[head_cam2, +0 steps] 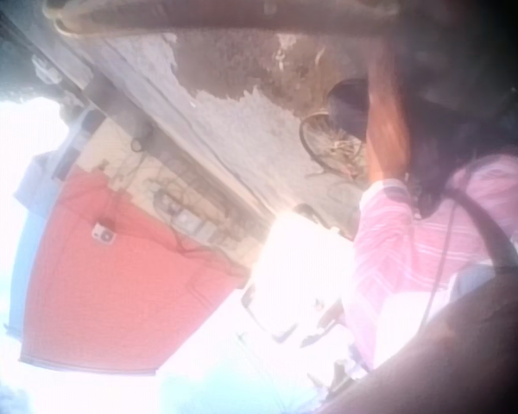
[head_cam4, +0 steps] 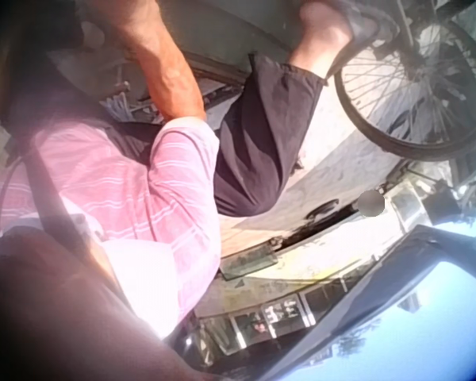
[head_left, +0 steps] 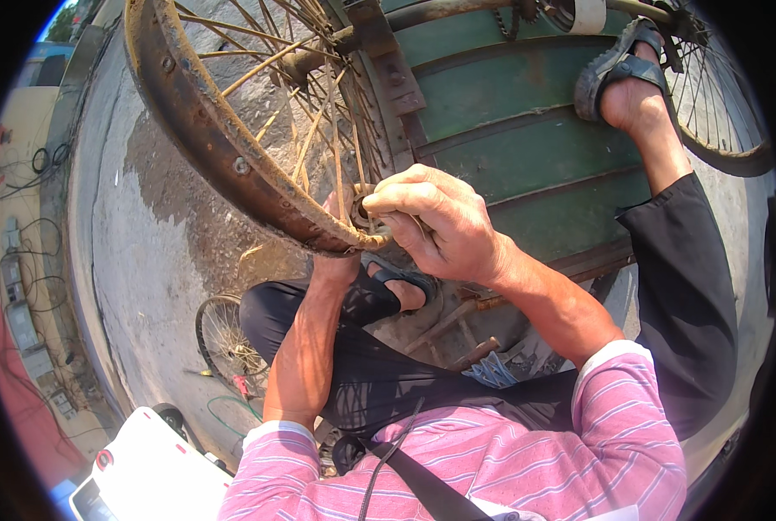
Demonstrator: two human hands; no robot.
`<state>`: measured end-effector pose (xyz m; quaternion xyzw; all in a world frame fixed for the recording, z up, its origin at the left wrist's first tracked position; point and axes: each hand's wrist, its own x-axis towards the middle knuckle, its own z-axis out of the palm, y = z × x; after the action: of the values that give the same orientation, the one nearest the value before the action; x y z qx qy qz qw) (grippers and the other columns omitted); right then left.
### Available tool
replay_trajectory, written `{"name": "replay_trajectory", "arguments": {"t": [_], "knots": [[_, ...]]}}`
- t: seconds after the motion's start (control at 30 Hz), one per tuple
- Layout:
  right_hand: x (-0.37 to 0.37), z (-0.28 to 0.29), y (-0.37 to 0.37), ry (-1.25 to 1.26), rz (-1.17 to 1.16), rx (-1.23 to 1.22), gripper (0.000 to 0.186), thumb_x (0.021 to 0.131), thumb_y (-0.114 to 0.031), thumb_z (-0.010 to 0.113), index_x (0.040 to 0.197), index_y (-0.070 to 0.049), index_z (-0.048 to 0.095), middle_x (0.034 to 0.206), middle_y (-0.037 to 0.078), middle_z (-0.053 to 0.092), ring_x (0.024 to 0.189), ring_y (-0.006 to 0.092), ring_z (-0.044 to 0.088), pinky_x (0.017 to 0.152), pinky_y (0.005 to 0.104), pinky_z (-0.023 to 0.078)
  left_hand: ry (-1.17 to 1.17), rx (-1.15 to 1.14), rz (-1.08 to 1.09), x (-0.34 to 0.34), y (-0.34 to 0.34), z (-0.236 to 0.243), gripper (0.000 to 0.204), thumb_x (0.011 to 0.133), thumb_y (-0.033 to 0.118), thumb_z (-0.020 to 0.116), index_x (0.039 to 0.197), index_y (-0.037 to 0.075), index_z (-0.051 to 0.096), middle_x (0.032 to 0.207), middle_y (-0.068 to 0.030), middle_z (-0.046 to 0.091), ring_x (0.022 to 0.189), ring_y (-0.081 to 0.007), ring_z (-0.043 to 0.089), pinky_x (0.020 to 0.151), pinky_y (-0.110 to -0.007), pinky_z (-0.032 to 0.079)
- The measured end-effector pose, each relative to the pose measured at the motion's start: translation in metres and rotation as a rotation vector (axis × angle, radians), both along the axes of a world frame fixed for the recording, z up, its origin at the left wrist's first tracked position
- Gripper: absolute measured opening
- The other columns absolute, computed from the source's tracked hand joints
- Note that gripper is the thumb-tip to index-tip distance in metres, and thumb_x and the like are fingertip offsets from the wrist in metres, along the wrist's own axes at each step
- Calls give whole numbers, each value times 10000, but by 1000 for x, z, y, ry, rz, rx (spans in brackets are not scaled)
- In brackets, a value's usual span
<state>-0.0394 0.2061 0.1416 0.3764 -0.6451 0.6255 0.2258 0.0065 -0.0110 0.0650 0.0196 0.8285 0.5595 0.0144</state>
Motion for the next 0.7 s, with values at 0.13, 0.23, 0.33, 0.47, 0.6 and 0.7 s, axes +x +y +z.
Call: {"name": "replay_trajectory", "arguments": {"t": [0.13,0.23,0.33,0.47,0.6,0.7], "knots": [[1,7,2,-46,82,22,233,848,84,742,1067,4,743,906,126,748,755,256,723,679,357,590,-54,259,33,1,-2,-4,247,1092,181,639,1301,53,662,1211,-74,688,1106,-156,652,913,-321,549],[1,8,8,-108,108,47,239,815,77,728,1037,-5,761,855,99,749,693,227,705,652,344,573,-34,123,69,3,0,3,344,977,149,743,1293,41,662,1148,-71,688,1068,-194,647,930,-362,535],[0,-1,13,-233,138,68,219,840,66,711,1046,3,756,800,75,718,642,166,661,599,321,531,18,-46,55,6,3,11,395,923,135,791,1286,43,665,1128,-68,691,1060,-206,641,942,-376,526],[-9,8,33,-834,200,-292,155,990,-20,617,1096,29,720,683,-35,577,576,19,470,527,223,378,-41,-65,30,5,1,6,399,934,120,775,1312,52,667,1180,-87,708,1097,-227,647,972,-378,523],[-56,-9,65,-962,62,-10,273,1049,-231,655,1091,27,738,701,-17,585,615,35,494,560,245,400,68,-162,-43,12,-13,1,387,981,143,731,1354,49,687,1296,-107,730,1185,-273,664,1032,-407,515],[-72,-50,83,-938,-201,429,354,1016,-297,706,1112,40,754,818,60,677,730,124,605,671,315,482,-23,-298,-23,7,-16,-2,369,1015,178,695,1366,62,698,1326,-114,731,1213,-272,667,1043,-404,512]]}}
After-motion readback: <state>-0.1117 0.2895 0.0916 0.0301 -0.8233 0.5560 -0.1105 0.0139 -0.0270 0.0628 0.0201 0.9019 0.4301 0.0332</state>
